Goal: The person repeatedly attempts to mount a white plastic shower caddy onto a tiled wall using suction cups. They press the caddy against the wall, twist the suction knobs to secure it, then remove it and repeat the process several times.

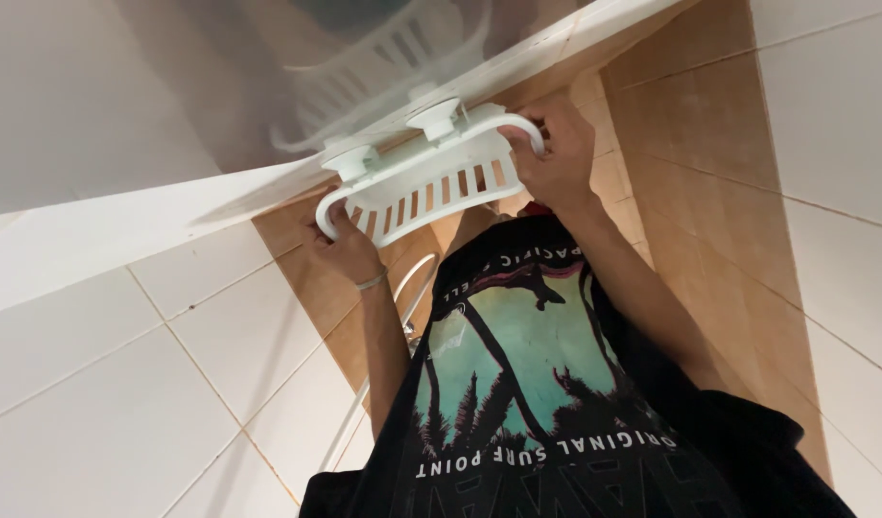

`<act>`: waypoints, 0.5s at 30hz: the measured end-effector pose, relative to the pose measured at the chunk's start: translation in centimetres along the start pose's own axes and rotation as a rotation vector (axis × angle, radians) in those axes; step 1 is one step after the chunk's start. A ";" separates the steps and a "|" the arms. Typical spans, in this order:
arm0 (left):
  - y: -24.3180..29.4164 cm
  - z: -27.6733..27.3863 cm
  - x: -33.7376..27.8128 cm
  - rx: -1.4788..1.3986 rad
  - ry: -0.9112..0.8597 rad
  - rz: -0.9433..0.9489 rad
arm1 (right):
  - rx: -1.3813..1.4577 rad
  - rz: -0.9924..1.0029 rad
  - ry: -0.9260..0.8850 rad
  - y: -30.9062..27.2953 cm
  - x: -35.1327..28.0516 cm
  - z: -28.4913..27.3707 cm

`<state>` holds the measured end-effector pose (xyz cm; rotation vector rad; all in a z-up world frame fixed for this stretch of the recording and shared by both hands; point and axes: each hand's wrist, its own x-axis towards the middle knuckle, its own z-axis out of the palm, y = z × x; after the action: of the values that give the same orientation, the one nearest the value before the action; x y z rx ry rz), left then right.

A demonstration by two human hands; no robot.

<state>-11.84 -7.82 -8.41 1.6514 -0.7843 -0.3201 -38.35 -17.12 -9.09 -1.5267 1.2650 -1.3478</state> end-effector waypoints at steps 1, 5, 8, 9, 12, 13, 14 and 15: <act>0.1 -0.1 0.2 0.010 0.000 -0.054 | -0.022 0.039 -0.002 -0.4 0.1 0.0; 0.6 -1.1 1.0 0.131 -0.041 -0.070 | -0.127 -0.058 0.006 -1.5 0.8 -0.2; 0.6 -1.4 1.3 0.170 -0.071 -0.035 | -0.141 -0.022 -0.007 -1.8 0.6 -0.2; 0.6 -1.6 1.3 0.168 -0.074 -0.040 | -0.139 -0.014 -0.013 -1.7 0.5 -0.2; 0.6 -1.4 1.3 0.205 -0.110 0.009 | -0.140 -0.019 -0.020 -1.3 0.7 -0.1; 0.6 -1.3 1.2 0.219 -0.097 0.005 | -0.143 -0.021 -0.020 -1.0 0.6 -0.1; 0.7 -1.3 1.2 0.233 -0.090 0.000 | -0.139 -0.035 -0.015 -0.7 0.5 0.0; 0.7 -1.1 1.0 0.246 -0.083 -0.005 | -0.135 -0.049 -0.009 -0.2 0.4 0.2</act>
<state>-10.66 -7.72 -7.23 1.8799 -0.9110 -0.3062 -38.16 -17.47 -8.81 -1.6637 1.3441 -1.3074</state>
